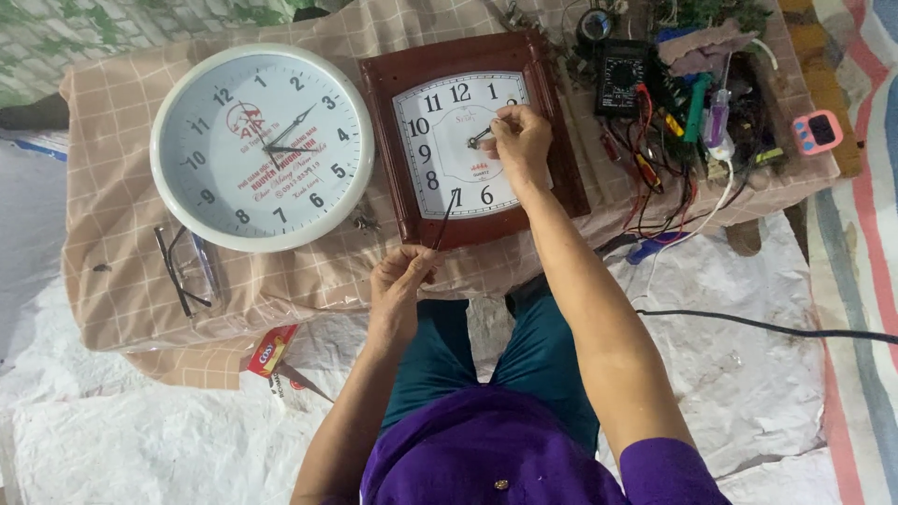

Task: The person uses a screwdriver to work on the back of a round clock, then flips it over to reveal the face. They then pick up a square clock, remove its hands, and place them on the table. Finally, they pick up the hands again and reattach them to the square clock.

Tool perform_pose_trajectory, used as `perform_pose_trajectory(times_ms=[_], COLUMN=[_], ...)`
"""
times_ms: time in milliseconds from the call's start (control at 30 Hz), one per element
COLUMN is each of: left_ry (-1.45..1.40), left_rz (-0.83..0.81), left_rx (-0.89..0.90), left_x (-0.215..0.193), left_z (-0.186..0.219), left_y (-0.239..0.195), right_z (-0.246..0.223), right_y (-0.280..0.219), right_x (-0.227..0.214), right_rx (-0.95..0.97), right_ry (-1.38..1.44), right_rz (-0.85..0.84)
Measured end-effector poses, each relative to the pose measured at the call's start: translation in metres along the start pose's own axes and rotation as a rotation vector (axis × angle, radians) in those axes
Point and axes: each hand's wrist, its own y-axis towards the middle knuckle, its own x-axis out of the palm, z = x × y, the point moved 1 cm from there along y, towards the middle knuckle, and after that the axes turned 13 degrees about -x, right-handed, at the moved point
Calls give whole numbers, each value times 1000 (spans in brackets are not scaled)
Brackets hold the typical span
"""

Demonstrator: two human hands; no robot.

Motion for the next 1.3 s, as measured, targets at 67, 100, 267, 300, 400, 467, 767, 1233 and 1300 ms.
perform_pose_trajectory(times_ms=[67,100,267,300,400,467,767,1233,1300], left_ry=[4,9,0,0,3,3,-7,51,57], left_rz=[-1,-2,9,13,27,19,2,17,35], left_rx=[-31,-61,-67,-75,-72,-65,-47,-55,15], left_x=[0,-1,1,0,0,1,-1,1,1], left_z=[2,3,7,6,8,15,7,6,6], left_y=[1,1,-1,-1,-2,-5,-4,-4,-1], right_z=[-2,-3,4,7,13,16,12,10,6], right_y=[1,1,5,6,7,8,-1,9,9], right_x=[2,2,3,3,-2,-4,-8,8,13], right_rx=[-7,-14,-35,-52,-258,-382,-460,-378,-430], right_ry=[-32,-63,-122,-165,-434,-470,-596,-819,-906], right_rz=[0,1,0,-12,-19,-46,-343,-494,-537])
